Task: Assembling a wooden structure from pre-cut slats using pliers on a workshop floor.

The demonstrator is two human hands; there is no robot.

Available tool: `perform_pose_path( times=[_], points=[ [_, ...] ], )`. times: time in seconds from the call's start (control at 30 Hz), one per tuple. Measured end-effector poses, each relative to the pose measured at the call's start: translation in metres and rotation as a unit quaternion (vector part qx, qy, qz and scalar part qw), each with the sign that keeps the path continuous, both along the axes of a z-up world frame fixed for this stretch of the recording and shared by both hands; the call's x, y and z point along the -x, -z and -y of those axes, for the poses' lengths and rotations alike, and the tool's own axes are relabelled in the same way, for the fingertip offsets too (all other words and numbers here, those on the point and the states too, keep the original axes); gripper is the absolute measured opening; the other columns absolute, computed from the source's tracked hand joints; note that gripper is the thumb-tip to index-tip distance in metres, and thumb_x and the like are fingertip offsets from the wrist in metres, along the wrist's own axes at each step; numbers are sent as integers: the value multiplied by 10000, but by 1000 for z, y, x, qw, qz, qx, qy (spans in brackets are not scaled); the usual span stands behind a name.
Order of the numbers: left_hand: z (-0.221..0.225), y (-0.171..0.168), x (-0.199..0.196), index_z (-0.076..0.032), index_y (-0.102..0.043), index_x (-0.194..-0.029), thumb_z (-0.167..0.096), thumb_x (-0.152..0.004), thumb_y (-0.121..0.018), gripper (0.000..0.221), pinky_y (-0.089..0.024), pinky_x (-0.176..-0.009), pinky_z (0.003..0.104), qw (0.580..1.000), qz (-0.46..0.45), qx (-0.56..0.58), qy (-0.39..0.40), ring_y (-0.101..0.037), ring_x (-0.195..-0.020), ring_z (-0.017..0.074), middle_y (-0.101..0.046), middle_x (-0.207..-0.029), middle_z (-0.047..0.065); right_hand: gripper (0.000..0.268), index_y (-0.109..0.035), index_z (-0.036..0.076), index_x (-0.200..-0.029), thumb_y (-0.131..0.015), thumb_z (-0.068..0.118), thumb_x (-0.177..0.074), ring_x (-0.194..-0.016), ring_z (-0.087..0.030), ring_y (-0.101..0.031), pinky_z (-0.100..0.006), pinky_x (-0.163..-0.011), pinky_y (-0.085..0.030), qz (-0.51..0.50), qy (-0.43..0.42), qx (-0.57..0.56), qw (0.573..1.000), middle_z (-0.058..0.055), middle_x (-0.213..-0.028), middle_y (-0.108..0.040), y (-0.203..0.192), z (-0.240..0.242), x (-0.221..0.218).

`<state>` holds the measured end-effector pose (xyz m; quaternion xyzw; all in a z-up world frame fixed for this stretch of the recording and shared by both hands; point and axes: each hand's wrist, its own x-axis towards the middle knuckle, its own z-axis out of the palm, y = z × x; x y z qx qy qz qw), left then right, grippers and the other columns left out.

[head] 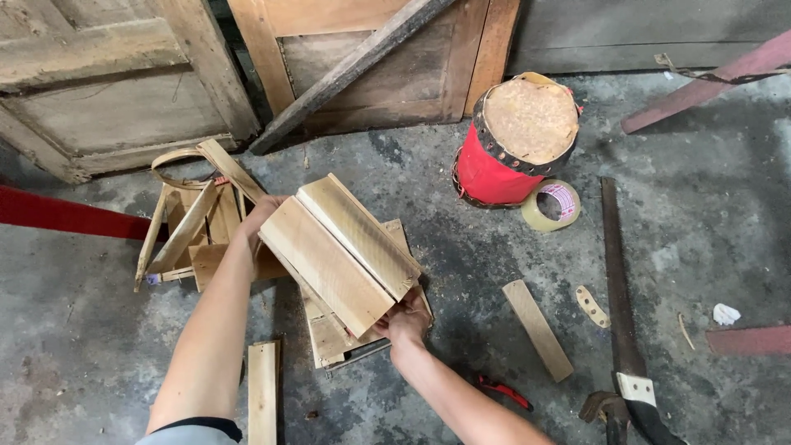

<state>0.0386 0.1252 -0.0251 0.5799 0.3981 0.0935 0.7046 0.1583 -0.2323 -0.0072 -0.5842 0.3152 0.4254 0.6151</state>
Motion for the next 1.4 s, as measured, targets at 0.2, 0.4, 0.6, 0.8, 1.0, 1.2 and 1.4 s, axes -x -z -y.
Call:
perform_pose_path(
  times=[0.2, 0.4, 0.6, 0.8, 1.0, 1.2, 1.4],
  points=[
    [-25, 46, 6, 16, -775, -1037, -24, -945, -554, 243, -592, -713, 351, 1000, 9, -1, 22, -732, -712, 320, -751, -940, 218, 164, -504, 228, -1116, -341, 231, -1101, -764, -378, -623, -775, -812, -532, -9, 10, -29, 999, -103, -1026, -559, -14, -3, -6],
    [-2, 3, 0, 16, -784, -1002, 0, -902, -548, 257, -595, -662, 357, 1000, -8, -6, 26, -725, -647, 324, -746, -879, 225, 304, -517, 74, -1267, -402, -33, -1008, -859, -307, -632, -673, -879, -568, 45, -59, -5, 997, -146, -1034, -569, -17, 4, -4],
    [4, -4, -3, 9, -773, -953, 27, -858, -551, 242, -593, -633, 328, 1000, -19, -10, 11, -722, -630, 284, -737, -853, 198, 133, -552, 56, -1108, -516, -26, -1010, -790, -349, -680, -676, -827, -598, 30, -53, -8, 998, -162, -917, -618, 37, 11, -13],
    [8, -16, -5, -8, -794, -943, -1, -906, -581, 216, -602, -628, 339, 999, -34, 2, 18, -724, -604, 327, -748, -833, 216, 221, -512, 79, -1257, -383, 152, -1094, -1029, -397, -645, -778, -938, -473, -58, 40, -52, 996, -166, -1179, -611, 51, 9, -18],
    [11, -22, -5, -8, -788, -975, -7, -890, -654, 159, -603, -618, 338, 999, -38, 1, 16, -732, -627, 296, -751, -863, 207, 469, -436, 104, -1452, -186, 224, -1075, -1136, -437, -615, -811, -961, -424, -64, -15, -53, 996, -186, -1332, -551, 65, 13, -23],
    [19, -39, -4, -6, -785, -1008, -45, -879, -717, 151, -602, -631, 330, 999, -39, 16, 9, -733, -636, 285, -754, -884, 206, 442, -466, 119, -1430, -210, 168, -1073, -999, -426, -682, -724, -867, -569, -32, -84, -28, 996, -172, -1218, -593, 70, 16, -21],
    [16, -33, -5, -17, -781, -996, -62, -880, -725, 137, -605, -621, 316, 999, -39, 15, 3, -729, -630, 251, -754, -878, 187, 423, -481, 18, -1413, -272, 86, -1052, -978, -416, -674, -682, -859, -584, -4, -92, -9, 996, -229, -1176, -595, 17, 12, -15]
  ],
)
